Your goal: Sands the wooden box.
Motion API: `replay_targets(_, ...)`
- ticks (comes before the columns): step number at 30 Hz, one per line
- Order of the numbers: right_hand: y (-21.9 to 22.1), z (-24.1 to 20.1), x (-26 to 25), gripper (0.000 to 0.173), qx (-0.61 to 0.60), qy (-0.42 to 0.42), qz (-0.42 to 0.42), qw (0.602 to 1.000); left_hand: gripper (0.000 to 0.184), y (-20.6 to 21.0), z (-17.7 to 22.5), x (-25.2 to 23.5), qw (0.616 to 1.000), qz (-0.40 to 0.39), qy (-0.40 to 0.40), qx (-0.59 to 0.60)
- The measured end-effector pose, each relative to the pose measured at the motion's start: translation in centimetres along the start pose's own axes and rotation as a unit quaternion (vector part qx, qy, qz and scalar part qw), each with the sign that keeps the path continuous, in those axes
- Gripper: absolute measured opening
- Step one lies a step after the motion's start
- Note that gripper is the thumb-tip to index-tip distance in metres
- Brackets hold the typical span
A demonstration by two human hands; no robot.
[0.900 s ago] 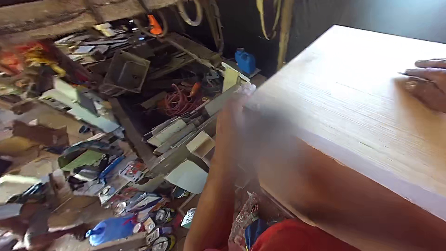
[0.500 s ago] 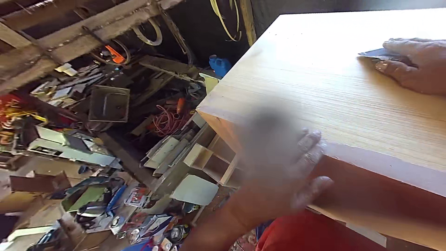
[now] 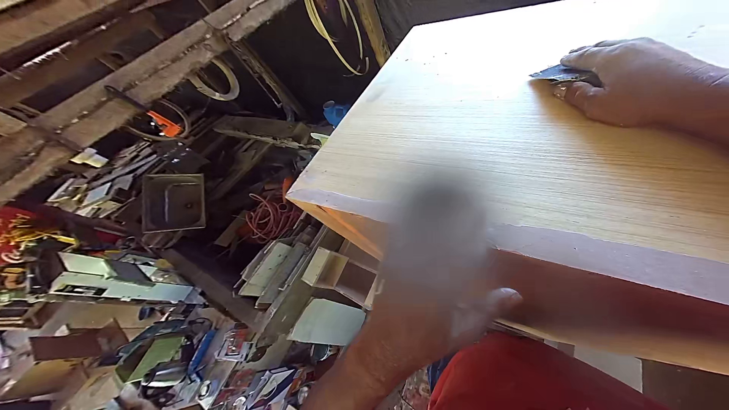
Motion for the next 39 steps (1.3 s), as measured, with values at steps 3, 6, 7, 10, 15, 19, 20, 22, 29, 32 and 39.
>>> replay_targets(3, -0.3, 0.2, 0.2, 0.057, 0.002, -0.003, -0.005, 1.0, 0.056, 1.7, 3.4, -0.6, 0.997, -0.007, 0.047, 0.06)
replay_targets(6, 0.4, 0.7, 0.2, 0.059, -0.007, -0.028, 0.009, 1.0, 0.054, 1.9, 3.5, -0.7, 0.995, -0.006, 0.056, 0.086)
replay_targets(7, 0.9, 1.6, -0.1, 0.063, -0.007, -0.037, 0.019, 0.999, 0.055, 1.6, 2.8, -0.6, 0.996, -0.006, 0.044, 0.075)
replay_targets(10, 4.0, 6.1, -1.4, 0.07, -0.017, -0.049, 0.063, 0.997, 0.059, -0.2, -1.1, 0.5, 1.0, -0.006, -0.023, -0.012)
replay_targets(15, 4.7, 6.4, -2.0, 0.066, -0.035, -0.057, 0.082, 0.994, 0.073, -2.6, -7.0, 2.1, 0.988, 0.016, -0.103, -0.111)
replay_targets(19, 1.1, 1.1, -0.9, 0.059, -0.013, -0.021, 0.019, 1.0, 0.07, -0.7, -3.3, 0.9, 0.995, 0.02, -0.054, -0.078)
replay_targets(20, 0.7, 0.2, -0.8, 0.055, -0.013, -0.013, 0.013, 1.0, 0.068, 0.1, -2.0, 0.5, 0.998, 0.01, -0.038, -0.056)
replay_targets(22, 0.4, -0.4, -0.9, 0.045, -0.014, -0.013, 0.013, 1.0, 0.068, 2.0, 0.6, -0.7, 1.0, -0.012, 0.001, -0.017)
replay_targets(29, -3.0, 2.3, 0.8, 0.078, -0.041, 0.004, -0.056, 0.998, 0.053, 7.3, 7.5, -5.1, 0.993, -0.025, 0.105, 0.056)
replay_targets(32, -6.6, 3.9, 4.6, 0.072, 0.014, 0.008, -0.082, 0.996, 0.04, 7.6, 7.5, -4.8, 0.99, 0.021, 0.107, 0.089)
replay_targets(39, -16.0, 3.9, 22.0, 0.049, 0.038, 0.013, -0.132, 0.99, 0.03, 8.1, 7.2, -4.5, 0.977, 0.097, 0.12, 0.147)
Point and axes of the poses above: each hand's wrist, its own x-axis away from the middle knuckle, its own y-axis out of the palm, z = x × y, the point moved 4 cm from there along -x, towards the middle knuckle, and after that the axes turned 15 degrees about z, right-handed, at the moved point
